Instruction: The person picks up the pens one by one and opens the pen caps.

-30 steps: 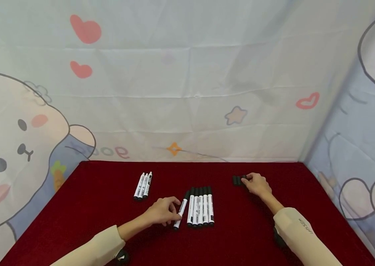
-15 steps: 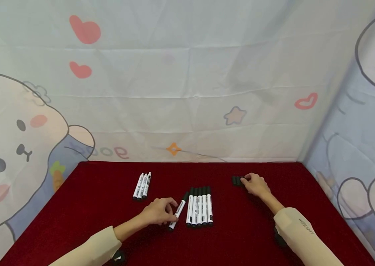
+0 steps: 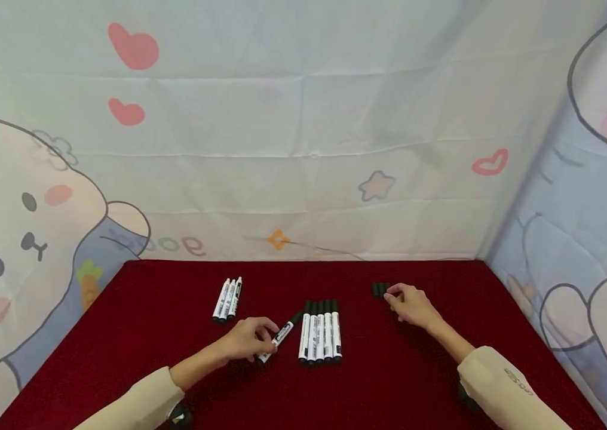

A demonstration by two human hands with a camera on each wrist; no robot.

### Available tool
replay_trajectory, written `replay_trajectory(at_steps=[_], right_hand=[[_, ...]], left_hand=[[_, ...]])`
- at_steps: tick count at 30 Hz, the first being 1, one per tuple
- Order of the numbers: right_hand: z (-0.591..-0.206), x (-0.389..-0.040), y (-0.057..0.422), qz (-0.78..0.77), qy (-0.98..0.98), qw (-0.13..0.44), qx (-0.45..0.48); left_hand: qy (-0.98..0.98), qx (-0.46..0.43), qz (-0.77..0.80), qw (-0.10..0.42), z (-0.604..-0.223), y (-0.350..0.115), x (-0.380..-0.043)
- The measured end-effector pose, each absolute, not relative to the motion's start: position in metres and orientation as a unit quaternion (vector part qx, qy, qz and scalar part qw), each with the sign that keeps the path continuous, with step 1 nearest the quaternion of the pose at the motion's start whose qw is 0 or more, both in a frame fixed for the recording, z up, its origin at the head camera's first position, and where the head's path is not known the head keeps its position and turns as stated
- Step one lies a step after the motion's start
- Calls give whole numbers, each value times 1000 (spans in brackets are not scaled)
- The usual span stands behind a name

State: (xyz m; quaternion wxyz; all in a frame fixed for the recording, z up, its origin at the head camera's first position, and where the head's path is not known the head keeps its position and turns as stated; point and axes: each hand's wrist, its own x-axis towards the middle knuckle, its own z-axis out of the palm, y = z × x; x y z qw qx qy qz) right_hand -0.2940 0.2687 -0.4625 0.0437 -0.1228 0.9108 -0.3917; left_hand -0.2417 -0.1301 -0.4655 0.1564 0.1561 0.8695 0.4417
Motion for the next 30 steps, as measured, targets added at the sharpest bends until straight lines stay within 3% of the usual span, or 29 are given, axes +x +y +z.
replay_trajectory(at_steps=[4,16,30], right_hand=[[-460,-283,264,-394,908,52,-133],[-449,-270,244,-402,889,86,-202],[-433,-251,204,-468,833,197,-221]], left_hand=[[841,138,497,162,-465,-139,-241],[803,134,569,116,-459,-142,-242],[775,216,570,169,-462,-121,-240]])
